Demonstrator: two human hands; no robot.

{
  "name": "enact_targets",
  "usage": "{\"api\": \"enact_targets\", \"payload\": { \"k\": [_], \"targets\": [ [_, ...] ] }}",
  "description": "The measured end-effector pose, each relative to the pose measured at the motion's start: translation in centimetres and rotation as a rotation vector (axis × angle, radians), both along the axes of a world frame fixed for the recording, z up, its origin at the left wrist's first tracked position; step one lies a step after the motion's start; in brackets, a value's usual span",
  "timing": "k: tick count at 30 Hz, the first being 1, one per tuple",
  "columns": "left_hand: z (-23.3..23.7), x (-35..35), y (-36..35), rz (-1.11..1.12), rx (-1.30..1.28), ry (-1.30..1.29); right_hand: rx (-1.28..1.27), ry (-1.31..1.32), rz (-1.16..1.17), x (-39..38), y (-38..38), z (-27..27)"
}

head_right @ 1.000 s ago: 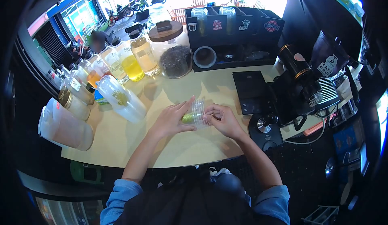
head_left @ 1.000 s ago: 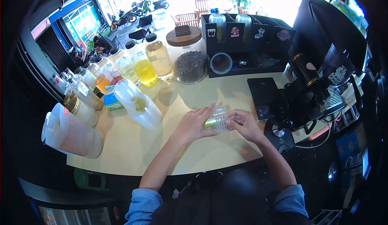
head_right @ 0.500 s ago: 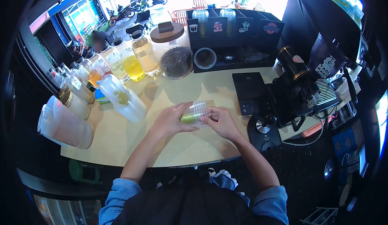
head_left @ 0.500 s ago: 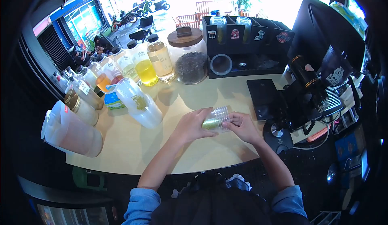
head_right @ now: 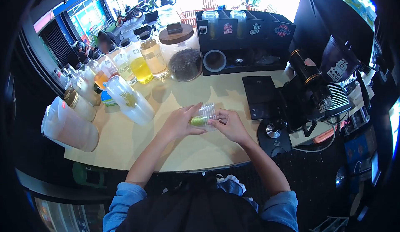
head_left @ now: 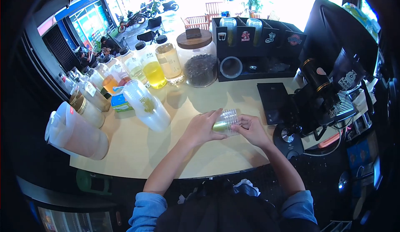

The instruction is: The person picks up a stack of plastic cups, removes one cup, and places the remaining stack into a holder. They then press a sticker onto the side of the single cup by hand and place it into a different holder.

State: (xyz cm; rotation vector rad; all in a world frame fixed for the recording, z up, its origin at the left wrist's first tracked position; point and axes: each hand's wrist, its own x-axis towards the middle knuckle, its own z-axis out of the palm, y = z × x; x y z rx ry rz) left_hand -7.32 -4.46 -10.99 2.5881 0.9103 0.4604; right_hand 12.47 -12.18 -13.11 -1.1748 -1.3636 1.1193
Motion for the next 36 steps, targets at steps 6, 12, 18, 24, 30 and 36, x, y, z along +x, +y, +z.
{"api": "enact_targets", "payload": {
  "k": [6,12,18,24,30,36],
  "targets": [
    [0.9,-1.1,0.2,0.058,0.025,-0.179,0.026,0.061,-0.029,0.9,0.2,0.2],
    [-0.5,0.2,2.2,0.065,-0.702,-0.854,0.144,0.187,-0.098,2.5,0.6,3.3],
    [5.1,4.7,4.2,0.036,-0.341,-0.854,0.257,0.158,-0.102,5.6,1.8,7.7],
    [14.7,12.5,8.9,0.051,0.283,-1.085,0.398,-0.066,-0.428,10.6,4.1,14.5],
    [22.1,23.1,15.3,0.032,0.586,-0.959,0.465,-0.151,-0.486,13.1,5.8,13.2],
    [21.3,30.3,19.4,0.008,0.637,-0.802,0.516,-0.323,-0.456,13.3,4.6,13.3]
  ]
}}
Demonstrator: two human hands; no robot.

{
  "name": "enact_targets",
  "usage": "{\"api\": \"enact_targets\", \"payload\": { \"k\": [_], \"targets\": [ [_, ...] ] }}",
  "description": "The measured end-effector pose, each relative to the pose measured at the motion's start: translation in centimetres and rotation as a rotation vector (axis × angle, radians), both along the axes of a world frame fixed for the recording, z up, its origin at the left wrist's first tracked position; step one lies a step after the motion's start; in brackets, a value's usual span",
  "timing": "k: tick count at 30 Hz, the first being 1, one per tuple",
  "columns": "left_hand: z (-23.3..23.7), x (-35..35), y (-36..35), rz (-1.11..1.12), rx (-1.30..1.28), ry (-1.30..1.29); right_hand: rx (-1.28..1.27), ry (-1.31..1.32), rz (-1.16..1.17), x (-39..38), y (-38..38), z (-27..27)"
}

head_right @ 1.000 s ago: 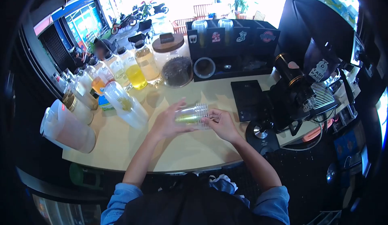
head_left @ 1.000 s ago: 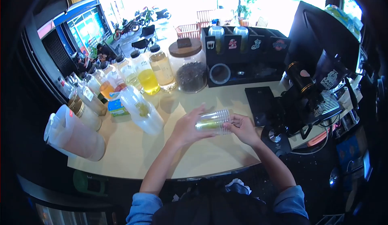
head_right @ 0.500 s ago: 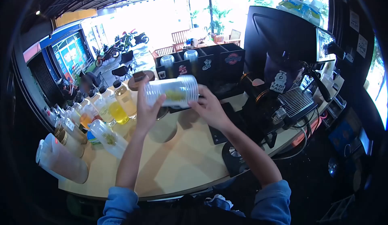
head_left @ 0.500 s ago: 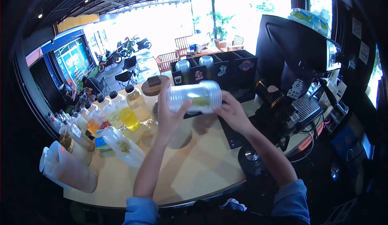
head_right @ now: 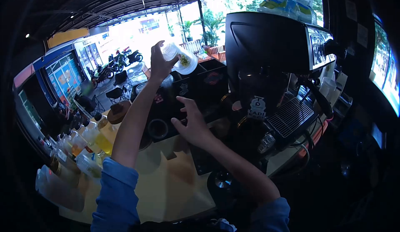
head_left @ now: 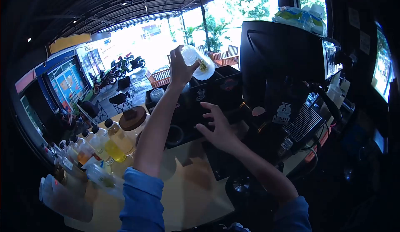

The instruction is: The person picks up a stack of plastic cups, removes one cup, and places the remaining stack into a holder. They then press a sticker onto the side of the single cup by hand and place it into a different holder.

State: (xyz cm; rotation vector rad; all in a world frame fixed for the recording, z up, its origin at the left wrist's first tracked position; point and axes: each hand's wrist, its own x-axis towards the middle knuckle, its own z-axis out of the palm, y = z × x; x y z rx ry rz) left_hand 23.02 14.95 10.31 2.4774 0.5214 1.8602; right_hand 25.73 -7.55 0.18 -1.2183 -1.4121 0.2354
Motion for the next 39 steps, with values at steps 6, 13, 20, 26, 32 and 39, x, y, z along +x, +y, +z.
{"api": "enact_targets", "payload": {
  "k": [6,13,20,26,32,39],
  "targets": [
    [-1.1,2.9,3.4,-0.004,0.034,0.105,0.022,-0.145,0.081,0.0,-0.5,-1.0],
    [-2.2,4.6,5.4,0.063,-0.117,0.462,0.032,-0.216,0.115,-0.3,-0.8,-1.3],
    [-4.1,5.6,6.9,-0.048,-0.245,0.719,0.025,-0.226,0.126,-0.5,-1.0,-1.7],
    [-3.8,5.0,5.5,-0.04,-0.475,0.76,0.002,-0.253,0.148,-0.4,-1.4,-1.9],
    [-3.9,5.3,3.6,0.099,-0.498,0.947,-0.014,-0.245,0.151,-0.6,-2.2,-2.0],
    [-5.2,0.8,-0.9,0.128,-0.132,0.546,-0.037,-0.276,0.128,-1.7,-3.2,-1.3]
  ]
}}
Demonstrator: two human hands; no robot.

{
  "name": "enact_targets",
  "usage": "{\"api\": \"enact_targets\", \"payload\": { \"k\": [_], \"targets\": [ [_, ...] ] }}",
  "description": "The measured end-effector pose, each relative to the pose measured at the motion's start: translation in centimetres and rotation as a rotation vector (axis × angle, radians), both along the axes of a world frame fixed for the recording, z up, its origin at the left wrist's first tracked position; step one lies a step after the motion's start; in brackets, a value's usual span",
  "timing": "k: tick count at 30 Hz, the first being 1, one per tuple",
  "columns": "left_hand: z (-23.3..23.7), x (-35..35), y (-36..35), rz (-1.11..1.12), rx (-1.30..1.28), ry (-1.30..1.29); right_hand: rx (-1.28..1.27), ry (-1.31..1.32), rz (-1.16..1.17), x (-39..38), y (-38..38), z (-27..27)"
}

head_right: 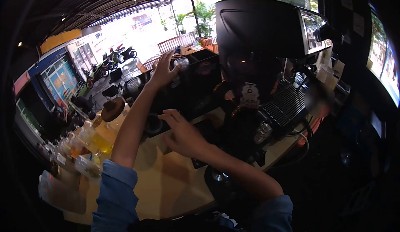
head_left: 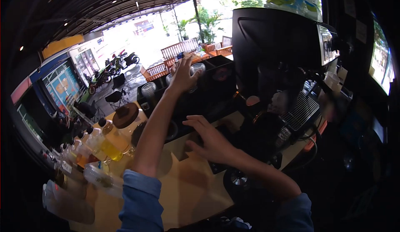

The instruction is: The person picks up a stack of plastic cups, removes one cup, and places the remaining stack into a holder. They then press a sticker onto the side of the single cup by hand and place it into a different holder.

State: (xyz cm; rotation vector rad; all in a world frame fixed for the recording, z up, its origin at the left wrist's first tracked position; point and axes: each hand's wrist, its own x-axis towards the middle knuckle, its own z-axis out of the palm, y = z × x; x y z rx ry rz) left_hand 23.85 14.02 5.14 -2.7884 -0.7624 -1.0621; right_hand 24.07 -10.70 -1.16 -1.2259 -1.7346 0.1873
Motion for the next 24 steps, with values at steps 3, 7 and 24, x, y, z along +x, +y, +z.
{"api": "enact_targets", "payload": {
  "k": [3,7,24],
  "targets": [
    [-0.1,-4.8,-5.9,-0.21,-0.054,-0.135,-0.033,-0.09,0.004,-0.5,0.9,0.4],
    [-3.4,-14.4,-12.8,-0.301,-0.203,-0.188,-0.177,-0.308,-0.029,-2.5,0.4,2.8],
    [-22.0,-52.9,-15.8,0.206,-0.435,-0.588,-0.245,0.359,0.375,-32.9,10.5,-14.1]
  ]
}}
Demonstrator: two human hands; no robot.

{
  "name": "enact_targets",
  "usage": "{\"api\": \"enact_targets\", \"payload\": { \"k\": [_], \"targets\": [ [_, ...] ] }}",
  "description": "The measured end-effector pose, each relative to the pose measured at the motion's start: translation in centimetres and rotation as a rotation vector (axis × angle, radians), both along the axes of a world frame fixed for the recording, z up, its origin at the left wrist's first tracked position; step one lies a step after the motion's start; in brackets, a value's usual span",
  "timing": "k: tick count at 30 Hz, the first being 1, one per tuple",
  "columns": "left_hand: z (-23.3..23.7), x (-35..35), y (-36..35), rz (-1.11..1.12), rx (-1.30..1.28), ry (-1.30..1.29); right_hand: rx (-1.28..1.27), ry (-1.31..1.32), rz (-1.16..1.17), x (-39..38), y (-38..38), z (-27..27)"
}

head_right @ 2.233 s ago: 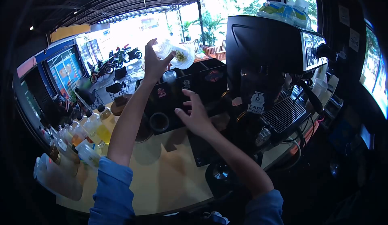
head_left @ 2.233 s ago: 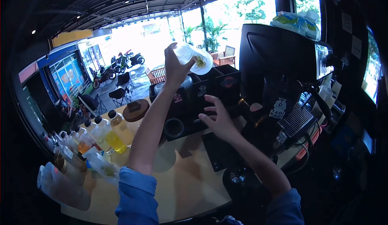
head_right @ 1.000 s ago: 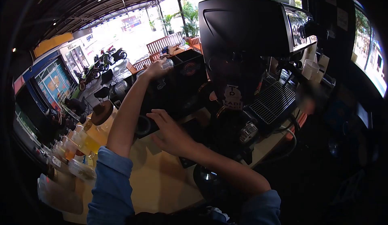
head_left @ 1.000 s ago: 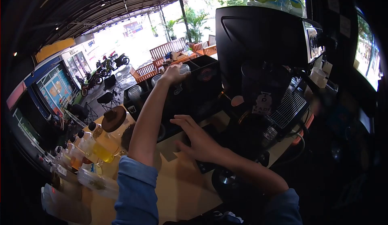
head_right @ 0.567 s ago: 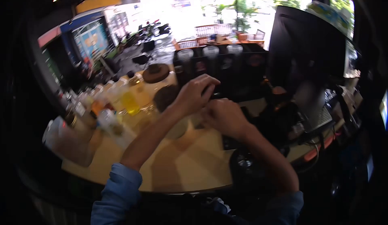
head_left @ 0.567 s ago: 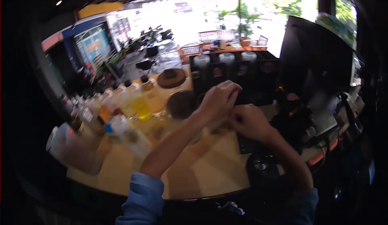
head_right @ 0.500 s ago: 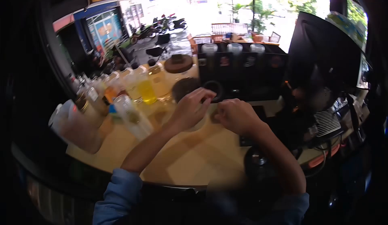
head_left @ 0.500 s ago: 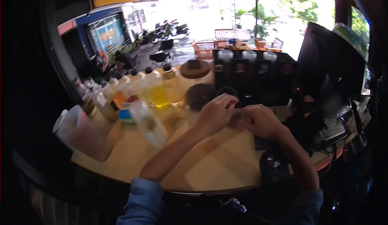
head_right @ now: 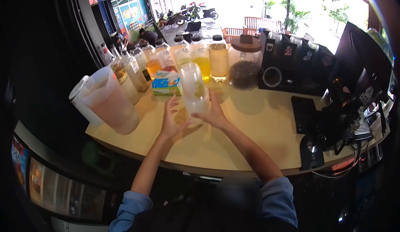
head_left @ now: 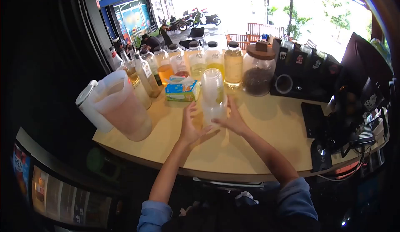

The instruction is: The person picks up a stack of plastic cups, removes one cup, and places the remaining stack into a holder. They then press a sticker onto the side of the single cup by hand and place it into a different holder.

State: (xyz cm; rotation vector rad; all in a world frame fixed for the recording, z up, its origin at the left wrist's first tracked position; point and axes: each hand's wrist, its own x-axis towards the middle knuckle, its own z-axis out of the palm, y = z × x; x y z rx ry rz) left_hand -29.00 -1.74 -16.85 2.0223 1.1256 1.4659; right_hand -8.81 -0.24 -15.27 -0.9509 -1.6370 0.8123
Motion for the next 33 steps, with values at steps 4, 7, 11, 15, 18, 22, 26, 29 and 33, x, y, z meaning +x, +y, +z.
{"api": "enact_targets", "payload": {
  "k": [4,7,11,15,18,22,26,29,33],
  "targets": [
    [-0.1,1.6,1.2,-0.037,-0.065,-0.023,0.005,0.087,-0.015,-2.6,1.2,0.6],
    [0.6,2.7,1.9,-0.244,-0.209,-0.305,-0.019,0.036,-0.108,-3.8,-0.4,1.0],
    [0.0,1.8,2.1,-0.198,-0.195,-0.145,-0.013,0.061,-0.053,-4.2,-1.7,1.5],
    [0.1,1.7,2.1,-0.183,-0.239,-0.148,0.036,0.1,-0.109,-4.5,-1.5,1.0],
    [0.0,1.6,2.1,-0.181,-0.24,-0.122,0.063,0.118,-0.14,-4.4,-1.4,0.5],
    [-0.3,1.7,2.3,-0.217,-0.219,-0.158,0.042,0.125,-0.106,-4.2,-1.2,0.4],
    [-0.2,1.5,2.5,-0.219,-0.194,-0.175,0.055,0.111,-0.096,-4.4,-1.0,1.2],
    [0.8,1.3,2.2,-0.171,-0.127,-0.101,0.082,0.056,-0.103,-4.4,-1.1,1.1],
    [0.6,1.1,2.2,-0.19,-0.166,-0.094,0.066,0.041,-0.152,-4.7,-1.5,0.8]
  ]
}}
